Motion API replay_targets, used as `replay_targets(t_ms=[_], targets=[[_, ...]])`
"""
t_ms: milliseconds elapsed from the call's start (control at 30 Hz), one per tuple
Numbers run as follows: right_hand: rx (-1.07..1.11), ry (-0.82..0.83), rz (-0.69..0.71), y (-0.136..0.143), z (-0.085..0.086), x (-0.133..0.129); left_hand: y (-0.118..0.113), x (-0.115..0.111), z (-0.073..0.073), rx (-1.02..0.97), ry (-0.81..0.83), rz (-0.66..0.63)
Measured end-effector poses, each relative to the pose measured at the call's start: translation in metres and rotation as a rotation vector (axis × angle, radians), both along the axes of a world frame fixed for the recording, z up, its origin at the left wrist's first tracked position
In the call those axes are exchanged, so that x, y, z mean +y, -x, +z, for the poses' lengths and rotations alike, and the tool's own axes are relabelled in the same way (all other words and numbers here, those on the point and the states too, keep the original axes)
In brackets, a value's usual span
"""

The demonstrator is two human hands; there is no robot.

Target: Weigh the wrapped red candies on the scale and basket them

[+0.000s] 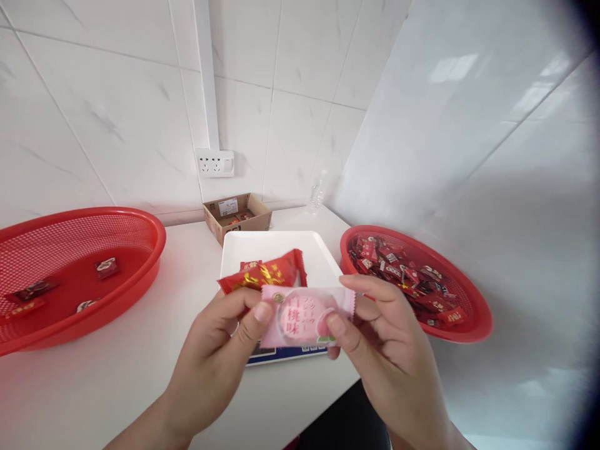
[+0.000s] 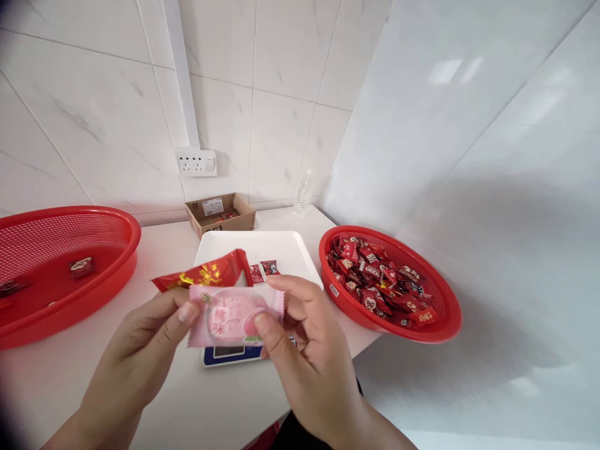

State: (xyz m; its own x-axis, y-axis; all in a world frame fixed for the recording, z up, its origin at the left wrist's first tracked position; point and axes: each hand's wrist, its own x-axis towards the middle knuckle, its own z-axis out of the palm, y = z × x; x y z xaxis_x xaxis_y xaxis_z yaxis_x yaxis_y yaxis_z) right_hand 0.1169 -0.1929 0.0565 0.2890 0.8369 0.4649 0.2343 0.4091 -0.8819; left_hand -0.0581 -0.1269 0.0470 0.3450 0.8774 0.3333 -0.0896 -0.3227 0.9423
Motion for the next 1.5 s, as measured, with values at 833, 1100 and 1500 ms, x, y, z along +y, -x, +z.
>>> replay_targets(t_ms=[833, 1100, 1500], targets=[[-0.794, 0.229, -0.046, -0.042, -0.068, 0.066, 0.017, 0.026, 0.006, -0.273, 0.011, 0.25], [-0.832, 0.229, -0.089, -0.043, -0.067, 0.067, 0.017, 0.026, 0.004, -0.223, -0.002, 0.215], [-0.785, 0.708, -0.493, -0.189, -0.04, 0.045, 0.015, 0.027, 0.009, -0.362, -0.028, 0.195]])
